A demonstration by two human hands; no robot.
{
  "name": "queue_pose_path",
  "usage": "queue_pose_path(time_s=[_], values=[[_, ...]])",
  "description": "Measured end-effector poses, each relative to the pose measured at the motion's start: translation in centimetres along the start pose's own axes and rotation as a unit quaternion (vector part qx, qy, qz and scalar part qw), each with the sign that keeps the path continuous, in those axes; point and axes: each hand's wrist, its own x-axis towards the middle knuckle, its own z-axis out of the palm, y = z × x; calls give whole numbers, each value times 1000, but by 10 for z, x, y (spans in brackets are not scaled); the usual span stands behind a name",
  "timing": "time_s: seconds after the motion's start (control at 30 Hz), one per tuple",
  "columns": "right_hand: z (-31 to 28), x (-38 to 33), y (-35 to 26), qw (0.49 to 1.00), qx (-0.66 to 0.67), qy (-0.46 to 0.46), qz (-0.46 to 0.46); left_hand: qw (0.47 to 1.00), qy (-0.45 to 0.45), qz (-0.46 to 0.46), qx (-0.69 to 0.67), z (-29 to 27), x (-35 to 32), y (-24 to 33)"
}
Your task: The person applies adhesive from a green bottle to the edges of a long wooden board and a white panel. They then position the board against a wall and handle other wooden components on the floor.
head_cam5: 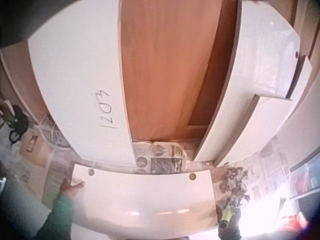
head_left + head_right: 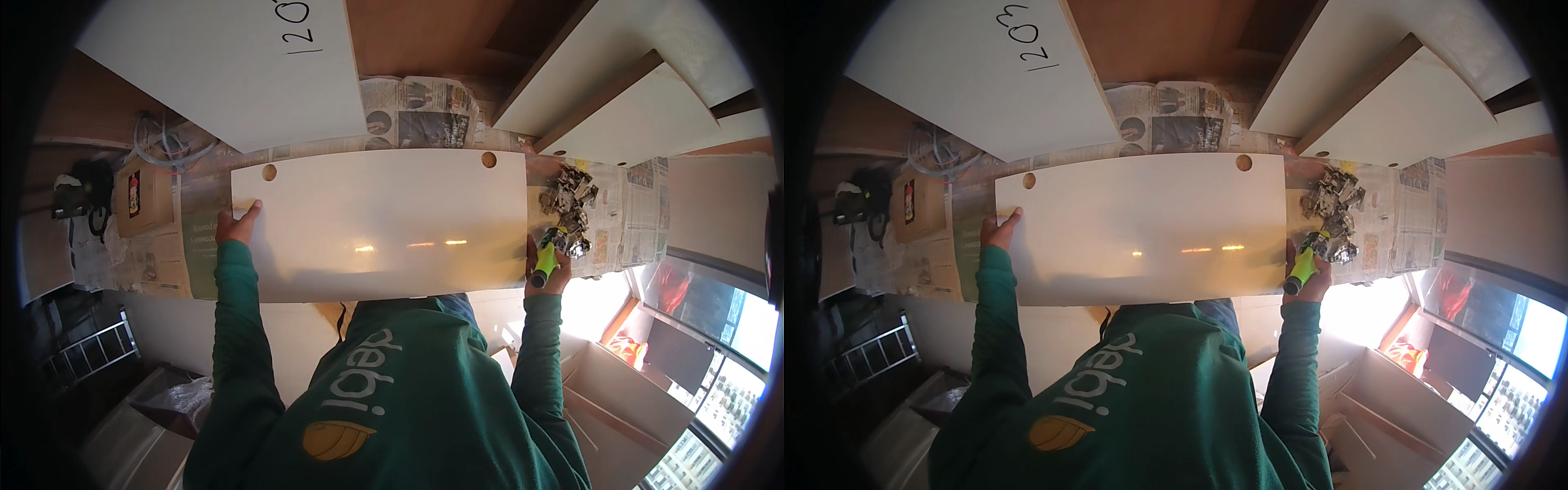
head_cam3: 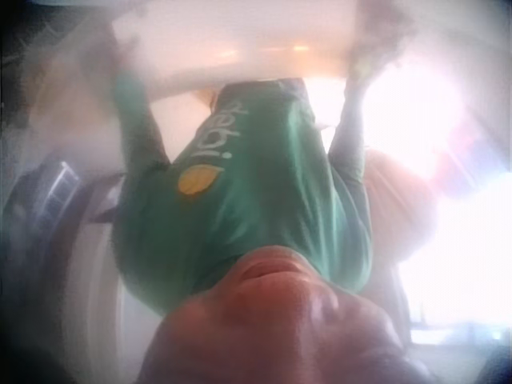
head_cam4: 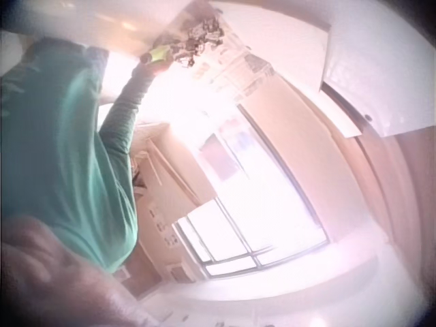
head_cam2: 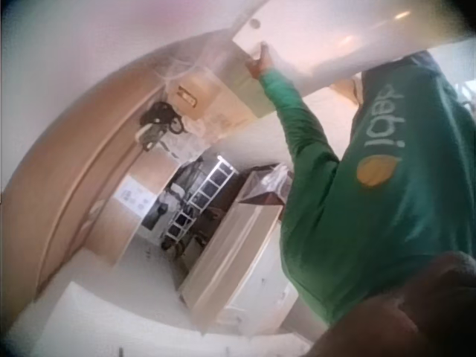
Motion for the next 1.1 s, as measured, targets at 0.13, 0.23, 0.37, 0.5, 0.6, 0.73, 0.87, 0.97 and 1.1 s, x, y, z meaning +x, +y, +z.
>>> queue_pose_path(time_s=[0.13, 0.23, 0.37, 0.5, 0.6, 0.73, 0.87, 0.97, 1.1], values=[[-22, 9, -6, 998, -42, -24, 43, 996, -64, -22, -60, -33, -34, 61], [-2, -9, -11, 992, -103, -41, 65, 998, -12, -67, -8, -53, -46, 63], [-1, -6, -14, 991, -99, -25, 82, 997, 18, -61, -52, -64, -64, 72], [-5, -4, -14, 992, -79, -37, 88, 990, 56, -43, -119, -79, -86, 77], [-12, -3, -13, 996, -51, -53, 53, 983, 89, -1, -161, -92, -111, 81], [-10, -4, 0, 997, 12, -78, -12, 967, 139, 78, -199, -103, -144, 97], [-18, -1, 3, 990, -106, -41, -81, 947, 161, 104, -257, -117, -163, 120], [-35, 11, -2, 983, -143, -57, -101, 942, 158, 123, -271, -130, -171, 141], [7, -14, 13, 966, -202, -53, -152, 943, 163, 112, -266, -145, -179, 153]])
